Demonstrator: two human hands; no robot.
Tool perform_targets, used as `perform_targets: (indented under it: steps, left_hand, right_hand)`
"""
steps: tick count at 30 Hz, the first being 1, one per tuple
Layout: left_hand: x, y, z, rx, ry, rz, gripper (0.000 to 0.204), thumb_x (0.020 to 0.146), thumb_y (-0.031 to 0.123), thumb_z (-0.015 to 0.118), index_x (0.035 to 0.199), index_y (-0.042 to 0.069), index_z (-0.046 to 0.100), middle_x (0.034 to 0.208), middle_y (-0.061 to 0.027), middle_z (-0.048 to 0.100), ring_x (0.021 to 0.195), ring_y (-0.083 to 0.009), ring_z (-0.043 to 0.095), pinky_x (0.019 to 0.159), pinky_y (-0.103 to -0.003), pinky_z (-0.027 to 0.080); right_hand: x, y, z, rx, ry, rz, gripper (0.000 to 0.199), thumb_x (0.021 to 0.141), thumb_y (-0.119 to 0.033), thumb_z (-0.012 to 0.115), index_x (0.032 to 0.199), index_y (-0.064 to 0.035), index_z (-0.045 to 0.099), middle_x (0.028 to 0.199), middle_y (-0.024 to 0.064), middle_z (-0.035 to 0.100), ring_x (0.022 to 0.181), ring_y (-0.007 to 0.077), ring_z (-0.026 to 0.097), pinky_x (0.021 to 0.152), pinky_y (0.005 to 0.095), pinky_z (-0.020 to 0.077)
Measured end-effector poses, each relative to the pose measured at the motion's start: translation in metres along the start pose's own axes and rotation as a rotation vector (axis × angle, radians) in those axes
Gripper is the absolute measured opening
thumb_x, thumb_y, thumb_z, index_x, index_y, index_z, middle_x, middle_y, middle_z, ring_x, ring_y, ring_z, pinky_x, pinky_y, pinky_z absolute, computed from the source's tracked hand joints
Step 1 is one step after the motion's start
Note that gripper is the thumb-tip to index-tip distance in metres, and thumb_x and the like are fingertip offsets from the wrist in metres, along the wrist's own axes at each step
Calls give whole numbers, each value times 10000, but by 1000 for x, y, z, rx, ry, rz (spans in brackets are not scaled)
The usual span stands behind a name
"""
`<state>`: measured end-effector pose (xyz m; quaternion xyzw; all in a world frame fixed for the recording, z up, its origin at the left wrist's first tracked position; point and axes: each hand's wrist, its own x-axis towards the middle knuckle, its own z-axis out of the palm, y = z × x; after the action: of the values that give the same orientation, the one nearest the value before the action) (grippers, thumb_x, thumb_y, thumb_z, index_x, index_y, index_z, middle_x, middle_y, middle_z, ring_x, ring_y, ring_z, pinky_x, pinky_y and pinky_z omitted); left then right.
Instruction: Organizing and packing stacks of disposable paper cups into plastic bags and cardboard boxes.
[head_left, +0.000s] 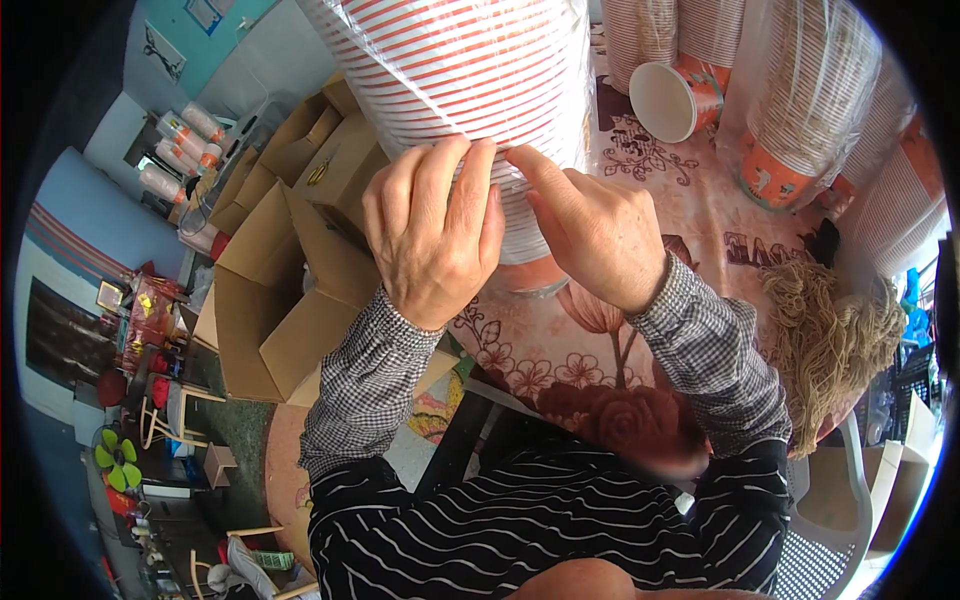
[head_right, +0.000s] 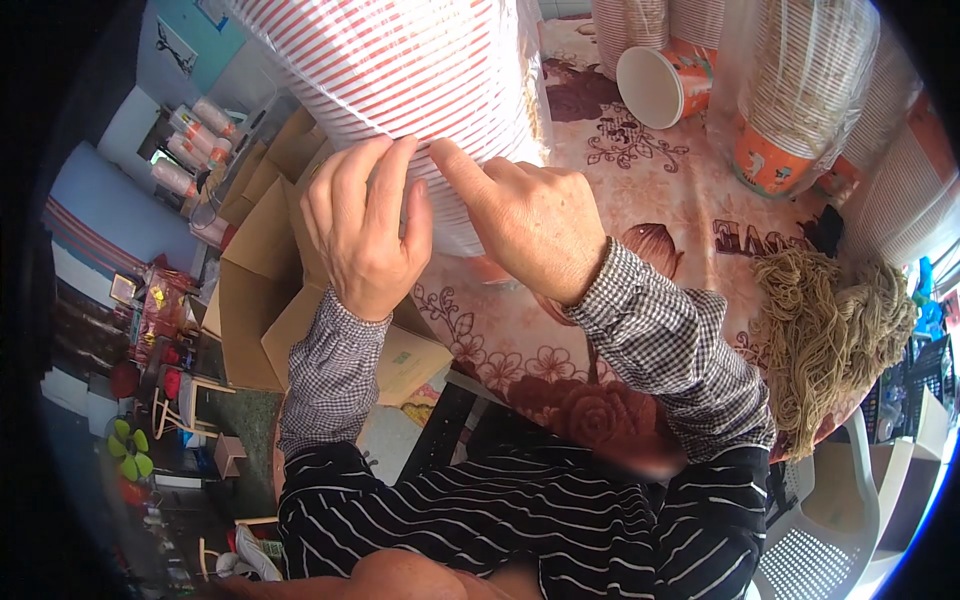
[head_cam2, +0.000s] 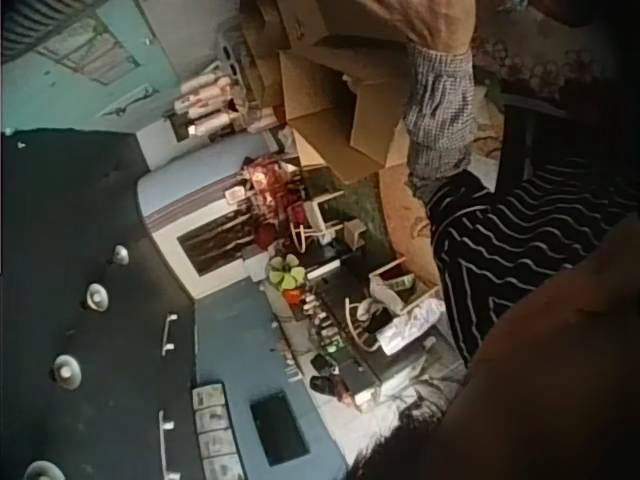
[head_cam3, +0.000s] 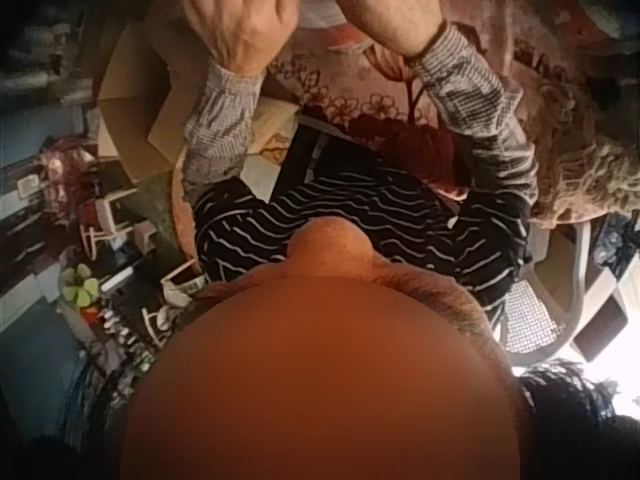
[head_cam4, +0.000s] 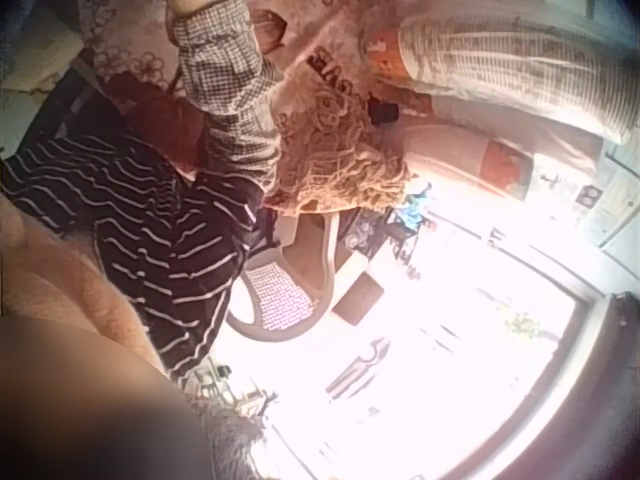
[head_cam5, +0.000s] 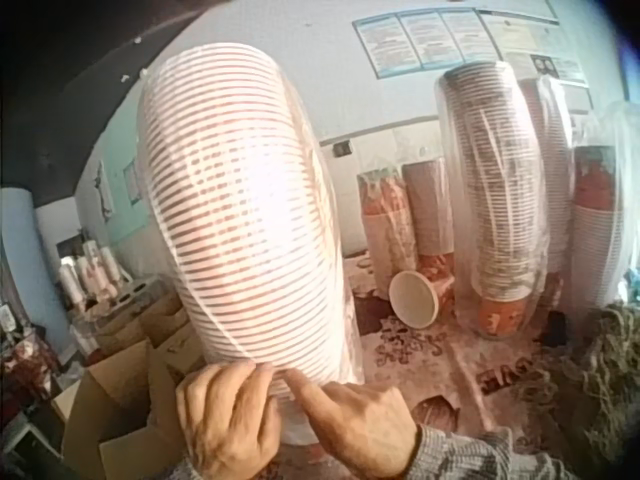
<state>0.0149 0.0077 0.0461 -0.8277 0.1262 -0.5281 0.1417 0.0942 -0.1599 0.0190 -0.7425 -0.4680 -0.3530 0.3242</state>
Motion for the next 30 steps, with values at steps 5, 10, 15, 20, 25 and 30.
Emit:
perform_targets:
  steps: [5, 10, 15, 20, 25, 30]
  left_hand:
    - [2, 0, -3, 10, -9, 14, 415, 819, 93, 714, 1232, 91, 673, 1269, -55, 598, 1149, -265, 539, 945, -404, 424]
    - [2, -2, -3, 20, -30, 21, 411, 837, 149, 705, 1240, 81, 659, 1302, -60, 593, 1181, -251, 536, 960, -424, 419]
    - [5, -3, -4, 22, -24, 30, 404, 838, 148, 704, 1233, 78, 665, 1267, -61, 597, 1164, -253, 542, 960, -420, 422]
    - [6, 0, -7, 27, -32, 39, 399, 834, 135, 700, 1224, 60, 668, 1226, -62, 606, 1130, -258, 555, 952, -422, 430]
    - [5, 2, -9, 13, -42, 36, 373, 841, 104, 697, 1209, 54, 672, 1180, -75, 605, 1109, -284, 552, 928, -428, 442]
    - [6, 1, -7, -15, -49, 7, 362, 851, 77, 685, 1210, 44, 666, 1144, -97, 591, 1084, -302, 551, 926, -441, 445]
  right_hand:
    - [0, 0, 1, -4, 5, -10, 494, 875, -61, 680, 1347, -111, 543, 719, 55, 659, 577, 215, 655, 513, 342, 530]
    - [1, 0, 2, 6, 3, -6, 488, 877, -63, 681, 1344, -105, 543, 712, 54, 655, 577, 212, 657, 508, 340, 529]
    - [1, 1, 1, -1, 0, 7, 487, 886, -72, 680, 1350, -108, 536, 701, 50, 648, 573, 211, 654, 507, 340, 527]
    - [1, 0, -4, 6, -23, -9, 558, 806, -90, 701, 1340, -102, 538, 677, 30, 598, 574, 191, 642, 499, 329, 510]
    - [-3, 2, -2, 15, 22, -26, 524, 803, -116, 657, 1317, -97, 556, 676, 18, 596, 581, 191, 646, 502, 334, 510]
    - [-4, 3, 0, 18, 25, -21, 513, 815, -93, 630, 1322, -99, 552, 675, 25, 611, 583, 203, 651, 497, 337, 511]
